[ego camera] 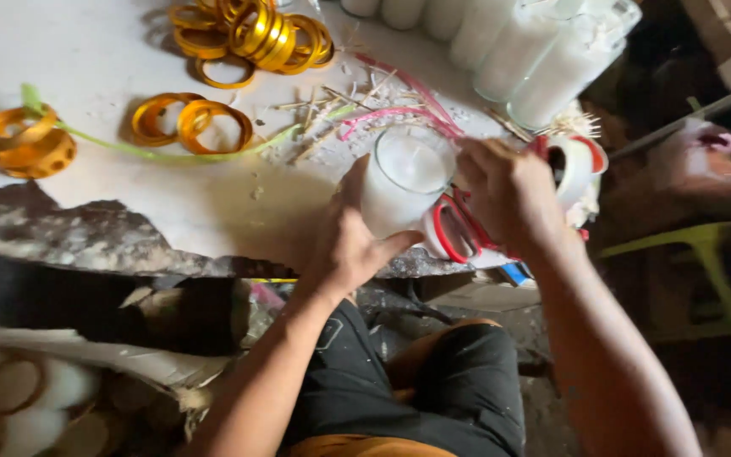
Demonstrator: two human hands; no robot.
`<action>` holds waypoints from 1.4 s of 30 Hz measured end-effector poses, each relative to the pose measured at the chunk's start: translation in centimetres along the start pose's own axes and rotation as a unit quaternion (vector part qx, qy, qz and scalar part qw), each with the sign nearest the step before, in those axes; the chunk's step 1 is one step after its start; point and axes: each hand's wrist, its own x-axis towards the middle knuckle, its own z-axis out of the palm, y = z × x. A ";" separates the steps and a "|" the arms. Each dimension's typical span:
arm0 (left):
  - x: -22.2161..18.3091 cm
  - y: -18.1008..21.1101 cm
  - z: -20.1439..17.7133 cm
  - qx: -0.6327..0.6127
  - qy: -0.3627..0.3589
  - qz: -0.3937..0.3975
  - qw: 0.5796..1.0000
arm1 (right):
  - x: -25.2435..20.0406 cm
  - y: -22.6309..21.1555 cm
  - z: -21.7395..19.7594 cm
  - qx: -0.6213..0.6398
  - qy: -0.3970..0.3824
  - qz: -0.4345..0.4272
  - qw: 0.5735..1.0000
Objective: Fitting gold rings onto white pillar candles and packing them into a box, occasionally using scissors to trim materials.
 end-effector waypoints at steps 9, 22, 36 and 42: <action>0.0 -0.6 1.5 0.095 0.044 -0.058 0.993 | -5.3 -4.4 6.1 0.325 0.096 0.120 0.933; 6.8 -21.0 -15.0 0.449 0.041 -0.177 0.875 | -5.6 -4.1 4.6 0.261 0.197 -0.009 0.945; 0.9 -0.7 -11.6 0.160 0.172 0.214 0.948 | -9.3 -10.8 0.7 0.346 0.077 0.080 0.932; -4.2 5.8 -5.8 0.050 -0.075 0.188 0.978 | -11.8 -13.0 0.2 0.501 0.000 0.081 0.862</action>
